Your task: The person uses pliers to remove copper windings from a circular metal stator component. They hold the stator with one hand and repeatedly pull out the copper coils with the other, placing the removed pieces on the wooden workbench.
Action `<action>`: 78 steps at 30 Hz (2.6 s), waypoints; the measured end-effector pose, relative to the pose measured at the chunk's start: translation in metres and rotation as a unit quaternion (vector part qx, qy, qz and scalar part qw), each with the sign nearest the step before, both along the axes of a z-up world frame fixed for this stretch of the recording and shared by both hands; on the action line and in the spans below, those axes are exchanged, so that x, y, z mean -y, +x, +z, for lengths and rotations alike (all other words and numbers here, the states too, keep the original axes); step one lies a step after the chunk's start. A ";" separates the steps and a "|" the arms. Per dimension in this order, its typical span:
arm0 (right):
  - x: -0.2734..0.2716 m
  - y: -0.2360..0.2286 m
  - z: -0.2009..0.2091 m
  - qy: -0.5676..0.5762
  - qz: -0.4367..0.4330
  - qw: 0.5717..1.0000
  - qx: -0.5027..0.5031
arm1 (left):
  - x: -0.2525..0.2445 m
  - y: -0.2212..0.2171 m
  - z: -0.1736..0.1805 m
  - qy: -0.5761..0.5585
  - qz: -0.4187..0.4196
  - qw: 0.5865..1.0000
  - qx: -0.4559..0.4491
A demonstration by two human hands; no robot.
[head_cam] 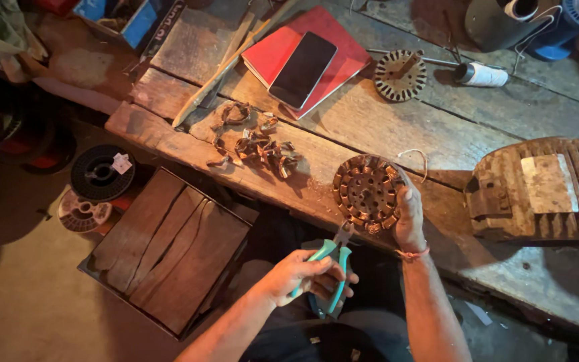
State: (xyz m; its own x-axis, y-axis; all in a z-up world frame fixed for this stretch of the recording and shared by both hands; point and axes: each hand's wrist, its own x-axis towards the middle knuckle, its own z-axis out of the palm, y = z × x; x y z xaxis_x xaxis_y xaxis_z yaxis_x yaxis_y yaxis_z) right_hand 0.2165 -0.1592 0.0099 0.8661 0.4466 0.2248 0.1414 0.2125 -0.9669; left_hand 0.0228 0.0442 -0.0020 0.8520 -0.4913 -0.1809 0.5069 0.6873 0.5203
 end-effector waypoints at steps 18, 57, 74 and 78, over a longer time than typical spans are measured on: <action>-0.011 -0.008 0.017 0.062 0.017 0.994 -0.092 | -0.064 0.049 -0.010 -0.079 -0.191 0.978 -0.032; -0.018 -0.009 0.027 0.072 0.020 0.995 -0.067 | 0.089 0.017 -0.066 0.178 0.133 0.975 -0.024; -0.012 -0.002 0.022 0.021 -0.005 1.000 -0.014 | -0.006 0.029 -0.027 0.314 -0.107 0.943 0.012; -0.012 -0.002 0.019 -0.005 -0.019 1.000 -0.002 | -0.025 0.041 -0.012 0.237 -0.153 0.959 0.018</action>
